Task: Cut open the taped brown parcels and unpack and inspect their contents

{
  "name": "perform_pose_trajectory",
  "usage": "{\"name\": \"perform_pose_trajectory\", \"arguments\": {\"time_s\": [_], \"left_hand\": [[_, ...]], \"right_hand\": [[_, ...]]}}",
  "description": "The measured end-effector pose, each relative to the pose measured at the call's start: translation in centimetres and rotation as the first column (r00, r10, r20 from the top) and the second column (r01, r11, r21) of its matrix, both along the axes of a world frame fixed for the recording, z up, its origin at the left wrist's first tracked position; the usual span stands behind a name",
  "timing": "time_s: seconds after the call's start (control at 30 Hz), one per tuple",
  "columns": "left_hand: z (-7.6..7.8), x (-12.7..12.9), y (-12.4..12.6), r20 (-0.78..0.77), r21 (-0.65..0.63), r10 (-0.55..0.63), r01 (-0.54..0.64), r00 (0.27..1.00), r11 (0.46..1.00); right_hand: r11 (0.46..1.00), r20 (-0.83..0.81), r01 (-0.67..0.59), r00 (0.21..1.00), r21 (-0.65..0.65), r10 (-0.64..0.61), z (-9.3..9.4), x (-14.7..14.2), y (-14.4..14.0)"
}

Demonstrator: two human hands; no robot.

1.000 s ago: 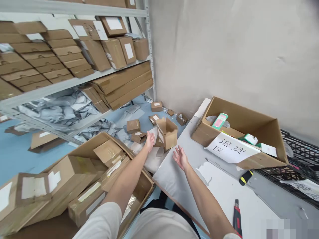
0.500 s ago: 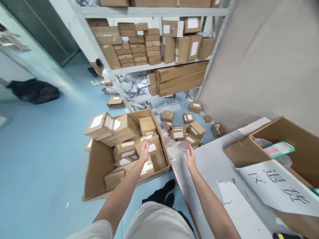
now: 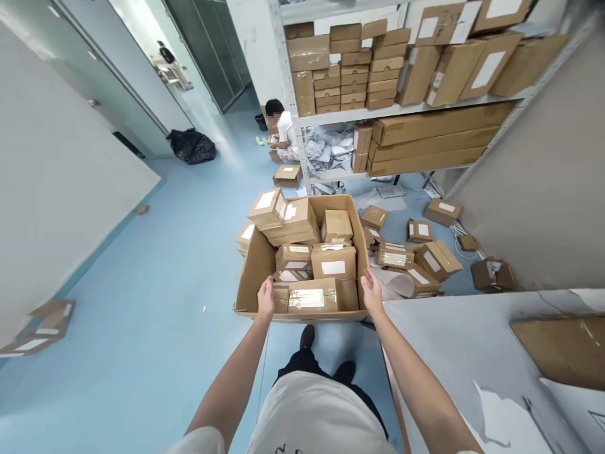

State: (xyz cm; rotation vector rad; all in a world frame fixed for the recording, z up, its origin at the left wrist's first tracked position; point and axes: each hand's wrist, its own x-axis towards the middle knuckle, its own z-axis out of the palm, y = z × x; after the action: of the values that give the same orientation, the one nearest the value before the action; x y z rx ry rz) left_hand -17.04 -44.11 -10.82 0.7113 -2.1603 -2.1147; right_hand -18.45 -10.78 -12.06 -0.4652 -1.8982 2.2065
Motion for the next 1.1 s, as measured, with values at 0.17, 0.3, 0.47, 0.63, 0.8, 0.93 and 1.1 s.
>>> {"name": "perform_pose_trajectory", "arguments": {"time_s": [0.17,0.3,0.47,0.63,0.8,0.93,1.1], "left_hand": [[-0.2,-2.3,-3.3,-0.073,0.1,0.097,-0.09,0.993,0.991],[-0.2,-7.0,-7.5,-0.146,0.152,0.092,-0.069,0.985,0.986],[0.1,-15.3,-14.1,-0.201,0.178,0.075,-0.039,0.977,0.983],[0.7,-23.1,-19.0,-0.188,0.19,-0.014,0.051,0.982,0.981],[0.8,-28.9,-21.2,-0.164,0.209,-0.056,0.091,0.985,0.974],[0.3,-32.8,-21.6,-0.126,0.252,-0.096,0.125,0.987,0.96],[-1.3,-36.4,-21.5,-0.019,0.344,-0.162,0.158,0.987,0.926]], "right_hand": [[0.993,-0.004,-0.062,0.998,0.105,0.063,0.6,-3.7,-4.0],[0.969,-0.037,-0.128,0.99,0.213,0.138,0.6,-8.1,-8.6],[0.945,-0.05,-0.17,0.98,0.278,0.191,0.7,-15.5,-15.4],[0.957,-0.058,-0.179,0.979,0.226,0.197,1.0,-23.0,-21.5],[0.953,-0.041,-0.211,0.974,0.217,0.224,1.0,-28.9,-25.9],[0.939,-0.014,-0.275,0.959,0.208,0.284,0.6,-32.5,-28.4],[0.93,0.051,-0.337,0.941,0.146,0.333,-1.0,-36.1,-30.4]]}}
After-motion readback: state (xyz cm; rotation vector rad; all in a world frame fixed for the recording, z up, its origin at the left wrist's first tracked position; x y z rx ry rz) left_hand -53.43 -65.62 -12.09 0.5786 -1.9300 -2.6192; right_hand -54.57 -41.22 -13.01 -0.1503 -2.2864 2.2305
